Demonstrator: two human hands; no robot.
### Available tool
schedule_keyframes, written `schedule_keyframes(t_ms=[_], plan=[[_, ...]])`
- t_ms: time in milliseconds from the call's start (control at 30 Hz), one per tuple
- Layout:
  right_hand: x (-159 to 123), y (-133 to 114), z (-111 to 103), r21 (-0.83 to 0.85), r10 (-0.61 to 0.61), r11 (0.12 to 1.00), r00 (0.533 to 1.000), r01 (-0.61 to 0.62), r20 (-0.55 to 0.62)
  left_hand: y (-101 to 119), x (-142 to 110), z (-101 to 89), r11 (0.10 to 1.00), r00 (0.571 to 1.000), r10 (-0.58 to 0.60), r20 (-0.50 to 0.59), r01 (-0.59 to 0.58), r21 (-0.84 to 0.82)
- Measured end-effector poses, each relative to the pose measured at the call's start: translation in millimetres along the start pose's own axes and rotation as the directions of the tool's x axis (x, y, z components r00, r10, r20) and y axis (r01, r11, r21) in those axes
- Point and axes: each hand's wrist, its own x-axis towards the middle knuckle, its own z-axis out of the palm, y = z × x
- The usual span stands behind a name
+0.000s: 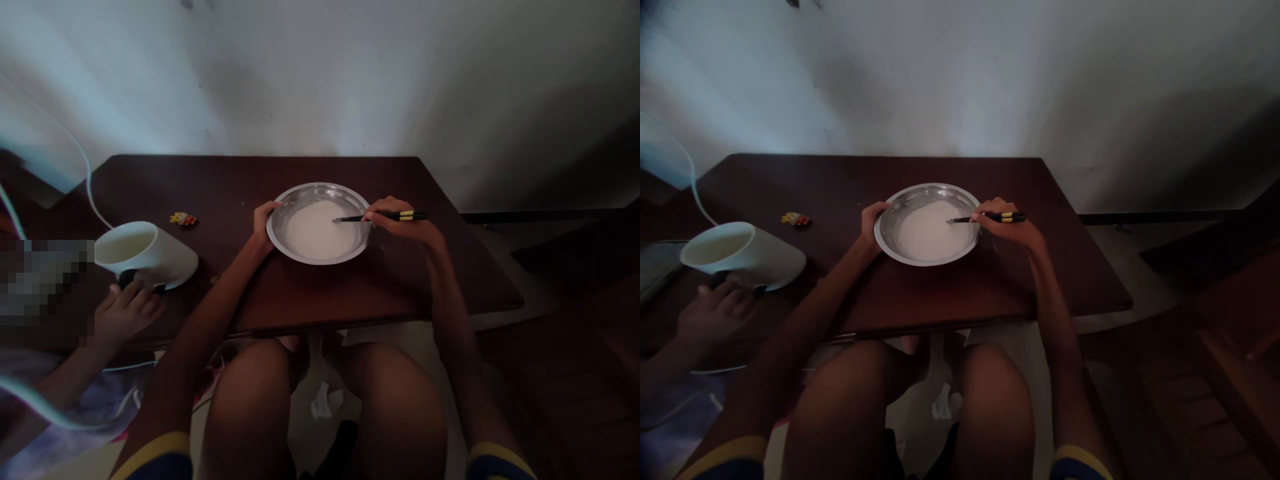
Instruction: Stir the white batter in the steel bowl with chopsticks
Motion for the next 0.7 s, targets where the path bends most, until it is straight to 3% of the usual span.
schedule_keyframes(t_ms=[133, 233, 333, 400, 467, 567, 700], plan=[[1.6, -9.8, 3.2, 0.142, -0.114, 0.986, 0.972, 0.086, 0.206, 0.1, 0.4, -1.5, 0.999, 0.999, -0.016, 0.052, 0.017, -0.032], [8.4, -12.4, 18.9, 0.105, -0.117, 0.989, 0.986, 0.105, 0.117, 1.1, -0.4, -1.0, 0.999, 0.999, -0.026, 0.043, 0.027, -0.022], [6.5, -2.9, 11.8, -0.024, -0.004, 1.000, 0.999, 0.003, -0.034, 2.6, -2.7, 0.8, 0.999, 0.999, -0.034, 0.005, 0.033, 0.008], [1.0, 1.9, -2.4, -0.018, 0.018, 1.000, 1.000, -0.018, -0.020, 3.6, -4.8, 2.1, 0.999, 0.999, -0.040, 0.007, 0.040, 0.014], [-2.7, -0.3, -10.2, 0.069, -0.040, 0.997, 0.995, 0.034, 0.093, 4.6, -7.0, 3.1, 0.999, 0.998, -0.051, 0.021, 0.051, 0.001], [1.3, -12.0, 4.2, 0.177, -0.162, 0.976, 0.961, 0.124, 0.222, 5.7, -9.1, 4.0, 0.998, 0.998, -0.066, 0.023, 0.067, -0.012], [10.0, -12.2, 27.1, 0.060, -0.131, 0.990, 0.991, 0.129, 0.036, 6.1, -10.4, 5.3, 0.997, 0.998, -0.067, 0.006, 0.067, -0.025]])
